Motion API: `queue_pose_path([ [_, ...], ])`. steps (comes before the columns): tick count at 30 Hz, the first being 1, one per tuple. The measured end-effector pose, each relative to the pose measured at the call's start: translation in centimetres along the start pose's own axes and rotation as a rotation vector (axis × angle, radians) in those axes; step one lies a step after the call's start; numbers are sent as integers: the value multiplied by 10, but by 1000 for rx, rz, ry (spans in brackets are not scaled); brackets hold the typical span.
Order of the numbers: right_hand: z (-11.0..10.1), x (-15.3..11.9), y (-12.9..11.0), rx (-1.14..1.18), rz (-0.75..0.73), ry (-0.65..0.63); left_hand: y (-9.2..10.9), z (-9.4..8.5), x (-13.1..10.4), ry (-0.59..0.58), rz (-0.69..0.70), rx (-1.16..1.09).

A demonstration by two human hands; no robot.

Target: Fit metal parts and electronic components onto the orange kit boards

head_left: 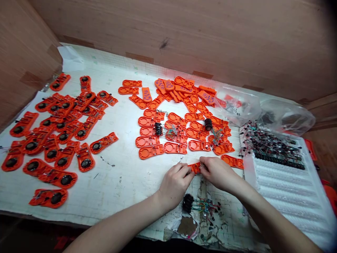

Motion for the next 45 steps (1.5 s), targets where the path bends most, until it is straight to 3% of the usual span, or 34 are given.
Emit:
queue_pose_path([
  [5, 0, -8, 0, 12, 82, 40, -1, 0, -1, -13, -2, -43],
  [7, 5, -13, 6, 260, -21, 57, -2, -1, 0, -11, -11, -70],
  [10, 12, -22, 20, 816, -161, 136, -3, -3, 0, -22, -10, -113],
  [13, 21, -21, 35, 1130, -87, 225, -4, -5, 1, -42, -13, -148],
  [16, 34, -11, 37, 1160, 76, 166, -8, -7, 2, -51, -23, -184],
  [19, 38, -3, 39, 1048, 209, 50, -10, -7, 4, -52, -18, -217],
  [22, 35, 3, 42, 932, 237, -18, -4, -2, 6, -55, -9, -201],
  [25, 28, 2, 42, 895, 201, 39, 7, -4, 6, -76, -6, -99],
  [28, 17, -12, 36, 874, 39, 195, -3, -41, -4, -30, -14, -13],
  [31, 6, -40, 26, 824, -171, 377, -55, -116, -23, 130, -136, 107],
  [34, 11, -65, 18, 686, -234, 384, -103, -175, -40, 222, -181, 341],
  [36, 19, -73, 6, 622, -293, 321, -119, -189, -41, 293, -211, 428],
  [38, 27, -75, -9, 569, -353, 268, -117, -173, -33, 282, -180, 406],
  [40, 34, -72, -20, 497, -370, 246, -105, -133, -22, 173, -131, 372],
  [43, 42, -66, -27, 426, -360, 249, -80, -86, -12, 134, -128, 275],
  [45, 43, -64, -29, 429, -367, 254, -57, -66, -11, 95, -103, 198],
])
Point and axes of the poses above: each hand's wrist, its own x-axis towards the middle knuckle, its own z-axis out of the palm, y = z × x, the point moved 8 cm from there along x, towards the middle knuckle, and after that the axes turned 15 degrees about -z, right-handed, at the moved point
